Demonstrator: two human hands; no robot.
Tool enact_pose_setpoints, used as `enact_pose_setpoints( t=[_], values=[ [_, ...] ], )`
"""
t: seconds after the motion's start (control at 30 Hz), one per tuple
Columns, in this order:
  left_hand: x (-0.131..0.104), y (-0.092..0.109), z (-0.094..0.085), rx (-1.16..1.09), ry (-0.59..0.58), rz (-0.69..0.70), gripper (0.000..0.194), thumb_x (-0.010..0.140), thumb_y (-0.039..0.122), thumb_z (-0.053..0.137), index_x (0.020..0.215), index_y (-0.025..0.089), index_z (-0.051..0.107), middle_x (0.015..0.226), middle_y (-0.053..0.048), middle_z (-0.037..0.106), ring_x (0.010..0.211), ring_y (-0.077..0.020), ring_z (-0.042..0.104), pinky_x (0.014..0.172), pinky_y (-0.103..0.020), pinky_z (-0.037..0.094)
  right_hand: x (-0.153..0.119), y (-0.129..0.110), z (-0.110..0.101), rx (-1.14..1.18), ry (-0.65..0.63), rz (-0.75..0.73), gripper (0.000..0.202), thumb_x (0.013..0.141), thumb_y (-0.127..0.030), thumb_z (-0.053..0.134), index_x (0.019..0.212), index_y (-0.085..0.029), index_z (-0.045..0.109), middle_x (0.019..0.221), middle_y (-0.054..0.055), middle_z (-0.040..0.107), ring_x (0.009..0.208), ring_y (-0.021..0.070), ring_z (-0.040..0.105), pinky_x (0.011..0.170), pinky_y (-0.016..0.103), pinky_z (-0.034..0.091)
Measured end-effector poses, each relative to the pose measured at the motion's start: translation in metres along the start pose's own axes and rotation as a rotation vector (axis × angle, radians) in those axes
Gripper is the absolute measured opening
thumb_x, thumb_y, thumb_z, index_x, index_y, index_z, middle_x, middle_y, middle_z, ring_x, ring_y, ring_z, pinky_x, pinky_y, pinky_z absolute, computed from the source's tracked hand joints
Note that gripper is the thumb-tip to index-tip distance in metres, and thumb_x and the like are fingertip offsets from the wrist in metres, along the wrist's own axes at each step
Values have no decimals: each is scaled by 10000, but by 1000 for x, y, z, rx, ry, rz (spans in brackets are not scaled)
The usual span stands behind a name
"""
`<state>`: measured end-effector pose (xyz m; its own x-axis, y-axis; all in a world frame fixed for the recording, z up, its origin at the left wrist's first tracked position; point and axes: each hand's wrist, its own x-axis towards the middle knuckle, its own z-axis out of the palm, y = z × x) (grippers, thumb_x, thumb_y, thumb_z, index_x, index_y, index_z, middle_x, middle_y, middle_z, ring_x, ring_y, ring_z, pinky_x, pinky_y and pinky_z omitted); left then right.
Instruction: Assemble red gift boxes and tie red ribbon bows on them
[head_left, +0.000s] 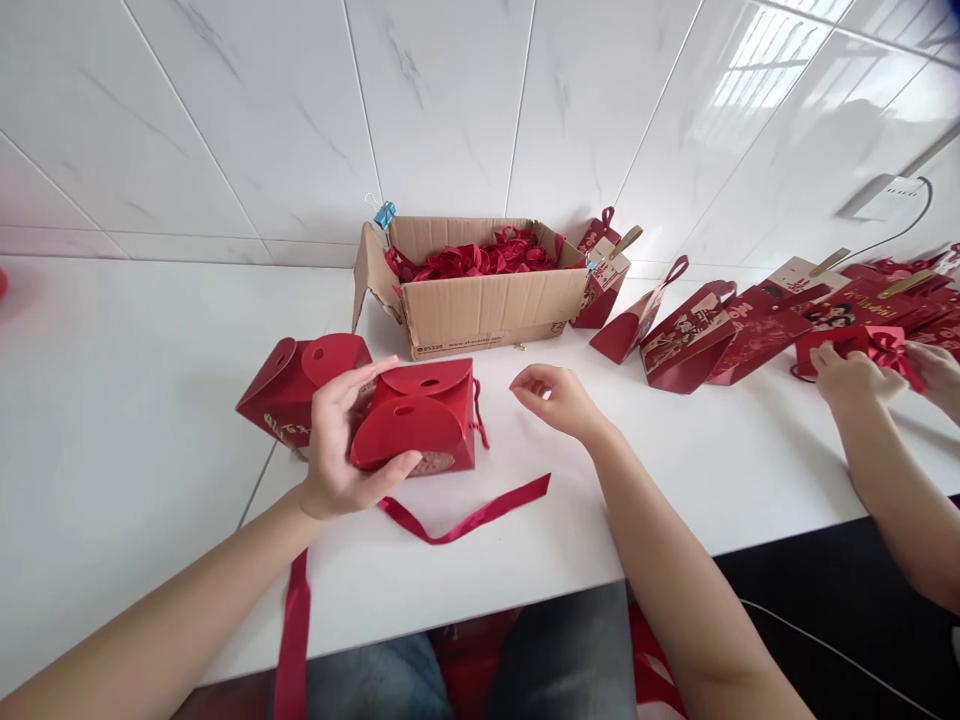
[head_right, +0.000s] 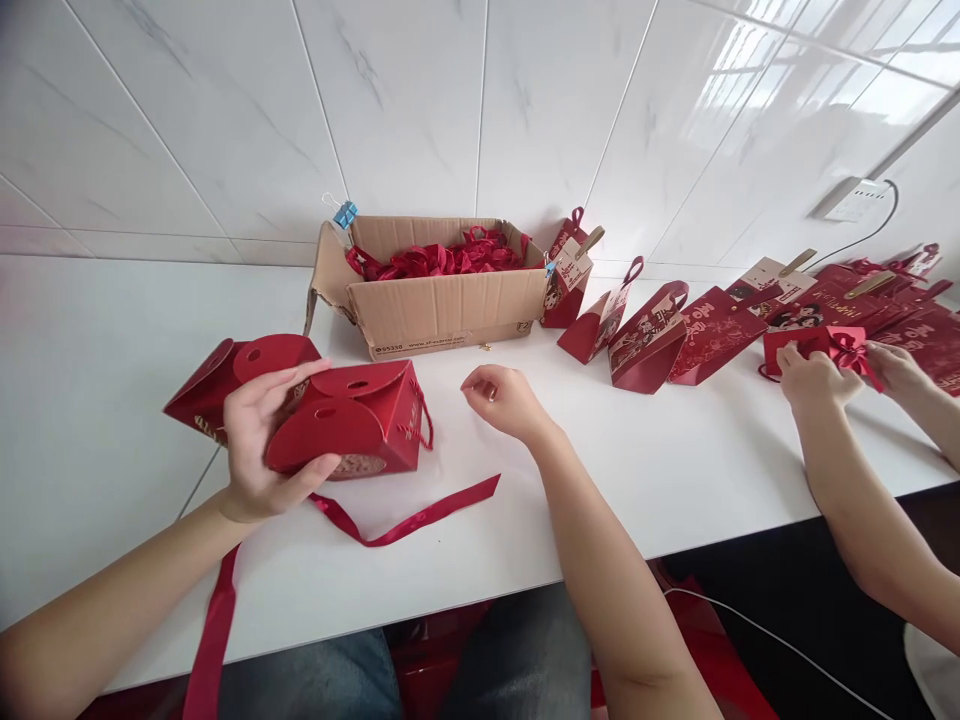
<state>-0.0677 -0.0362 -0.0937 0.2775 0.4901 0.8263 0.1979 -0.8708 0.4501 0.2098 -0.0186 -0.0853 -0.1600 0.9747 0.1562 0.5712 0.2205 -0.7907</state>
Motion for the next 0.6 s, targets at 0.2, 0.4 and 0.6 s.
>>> enact_pose_setpoints(
  t=[0.2,0.4,0.6],
  values=[
    [-7,-4,13,206,-28,-91,844,692,362,777,1372,224,297,1353,-174,420,1278,-341,444,1034,-552,433,-30,-37,-11,-132,-824,-44,227,737,-272,648,949,-197,677,584,-52,532,523,87,468,522,225,375],
    [-12,-8,18,211,-72,-200,724,776,403,702,1350,200,310,1348,-179,393,1305,-299,400,1084,-534,381,-42,-52,27,-361,-910,-55,102,746,-305,625,758,-205,611,691,-12,575,603,119,478,525,247,341],
    [-11,-7,17,211,-85,-206,731,783,423,696,1358,210,298,1346,-172,381,1317,-298,380,1092,-535,361,-43,-53,5,125,-1062,-343,123,711,-194,621,648,-198,515,746,-4,537,648,109,487,639,251,440]
  ],
)
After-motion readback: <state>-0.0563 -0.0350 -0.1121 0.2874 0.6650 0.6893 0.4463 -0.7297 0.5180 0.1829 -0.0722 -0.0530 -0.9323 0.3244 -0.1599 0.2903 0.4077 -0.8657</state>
